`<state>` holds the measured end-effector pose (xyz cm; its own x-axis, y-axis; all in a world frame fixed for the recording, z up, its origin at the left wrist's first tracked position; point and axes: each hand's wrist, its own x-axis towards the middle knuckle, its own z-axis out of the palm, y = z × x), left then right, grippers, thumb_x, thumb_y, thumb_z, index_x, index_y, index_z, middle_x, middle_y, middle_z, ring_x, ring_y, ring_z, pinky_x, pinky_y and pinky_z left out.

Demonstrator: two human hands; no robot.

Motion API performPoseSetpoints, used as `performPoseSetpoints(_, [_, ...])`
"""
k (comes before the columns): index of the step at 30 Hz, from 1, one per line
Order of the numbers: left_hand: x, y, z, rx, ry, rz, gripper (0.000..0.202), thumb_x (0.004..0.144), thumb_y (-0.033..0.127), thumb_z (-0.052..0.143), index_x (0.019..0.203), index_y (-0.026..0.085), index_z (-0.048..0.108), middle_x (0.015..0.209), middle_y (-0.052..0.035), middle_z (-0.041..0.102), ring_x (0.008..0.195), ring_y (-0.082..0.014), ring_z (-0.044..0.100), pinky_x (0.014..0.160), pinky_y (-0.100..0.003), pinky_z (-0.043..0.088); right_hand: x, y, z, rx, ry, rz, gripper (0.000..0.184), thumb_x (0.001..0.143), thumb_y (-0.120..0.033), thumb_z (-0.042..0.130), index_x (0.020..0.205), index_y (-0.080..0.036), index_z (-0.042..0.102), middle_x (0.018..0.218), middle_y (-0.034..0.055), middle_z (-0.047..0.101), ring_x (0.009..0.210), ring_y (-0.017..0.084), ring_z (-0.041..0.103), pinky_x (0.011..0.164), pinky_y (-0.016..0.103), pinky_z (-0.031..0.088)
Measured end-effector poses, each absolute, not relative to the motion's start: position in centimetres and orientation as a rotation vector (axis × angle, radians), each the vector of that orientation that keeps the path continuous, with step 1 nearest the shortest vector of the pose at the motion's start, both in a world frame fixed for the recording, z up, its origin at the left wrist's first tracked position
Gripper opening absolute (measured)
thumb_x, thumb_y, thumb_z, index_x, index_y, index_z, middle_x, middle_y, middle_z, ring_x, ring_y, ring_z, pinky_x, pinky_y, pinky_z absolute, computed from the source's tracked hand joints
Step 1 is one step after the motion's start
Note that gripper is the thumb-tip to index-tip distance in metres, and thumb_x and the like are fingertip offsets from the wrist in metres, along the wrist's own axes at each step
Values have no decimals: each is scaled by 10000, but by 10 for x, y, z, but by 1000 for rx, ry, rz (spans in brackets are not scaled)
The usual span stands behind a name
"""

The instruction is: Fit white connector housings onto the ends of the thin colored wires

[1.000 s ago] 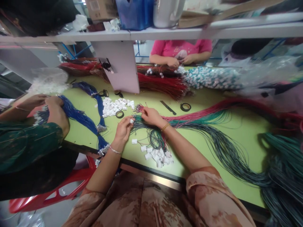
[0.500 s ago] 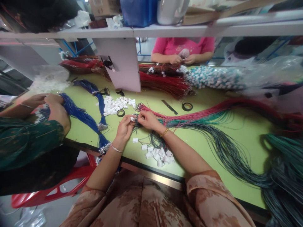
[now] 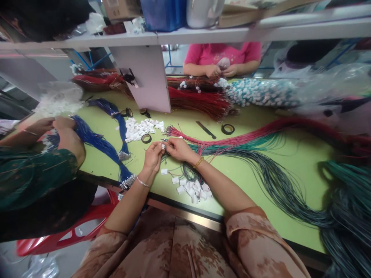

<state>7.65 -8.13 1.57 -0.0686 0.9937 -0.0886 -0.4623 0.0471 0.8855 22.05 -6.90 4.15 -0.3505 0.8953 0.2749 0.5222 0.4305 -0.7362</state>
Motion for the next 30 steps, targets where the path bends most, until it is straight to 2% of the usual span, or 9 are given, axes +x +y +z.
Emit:
performPoseSetpoints(5, [80, -81, 14, 762, 963, 1403, 275, 649, 308, 807, 775, 142, 627, 694, -3, 648, 551, -57, 488, 565, -202, 376, 219, -74, 43, -1274, -2033, 644, 201, 796, -276, 524, 622, -176, 505, 528, -27, 477, 498, 101, 352, 517, 244, 225])
performPoseSetpoints(7, [81, -83, 14, 761, 986, 1390, 263, 648, 297, 807, 765, 143, 629, 669, 6, 633, 541, -55, 480, 557, -199, 372, 222, -70, 44, -1241, -2054, 668, 196, 803, -276, 526, 640, -167, 535, 559, -15, 520, 519, 104, 387, 530, 237, 252])
performPoseSetpoints(10, [83, -84, 16, 759, 988, 1380, 246, 673, 300, 790, 775, 146, 628, 772, -23, 675, 580, -57, 508, 575, -197, 385, 237, -49, 47, -1180, -2033, 739, 224, 846, -298, 495, 730, -146, 611, 687, 20, 621, 615, 117, 479, 589, 224, 323])
performPoseSetpoints(12, [82, -84, 18, 757, 988, 1364, 236, 683, 300, 780, 772, 146, 624, 838, -41, 694, 592, -57, 511, 580, -198, 387, 251, -29, 47, -1379, -1901, 650, 257, 864, -309, 481, 769, -134, 645, 717, 42, 652, 631, 125, 492, 601, 230, 331])
performPoseSetpoints(16, [80, -84, 19, 725, 1006, 1325, 233, 675, 287, 777, 764, 139, 621, 848, -56, 703, 591, -59, 508, 584, -201, 381, 269, 2, 39, -1737, -2025, 513, 165, 773, -281, 605, 736, -139, 682, 726, 61, 675, 601, 123, 462, 566, 249, 278])
performPoseSetpoints(19, [78, -85, 19, 726, 1002, 1312, 239, 667, 286, 777, 766, 137, 619, 852, -60, 703, 597, -61, 512, 591, -207, 382, 271, 10, 31, -1800, -2109, 489, 194, 796, -272, 569, 730, -136, 690, 721, 75, 677, 584, 125, 451, 558, 264, 259])
performPoseSetpoints(23, [78, -86, 20, 742, 1010, 1295, 254, 655, 297, 780, 770, 137, 620, 851, -58, 704, 611, -68, 525, 601, -210, 388, 268, 8, 30, -1756, -2225, 424, 202, 807, -286, 568, 805, -133, 699, 811, 96, 696, 648, 145, 498, 594, 265, 277])
performPoseSetpoints(30, [77, -87, 22, 756, 1015, 1292, 257, 662, 316, 779, 761, 143, 618, 852, -50, 704, 611, -67, 520, 604, -214, 395, 268, 1, 44, -1889, -2295, 167, 314, 915, -283, 412, 927, -116, 677, 950, 162, 698, 778, 207, 568, 639, 277, 295])
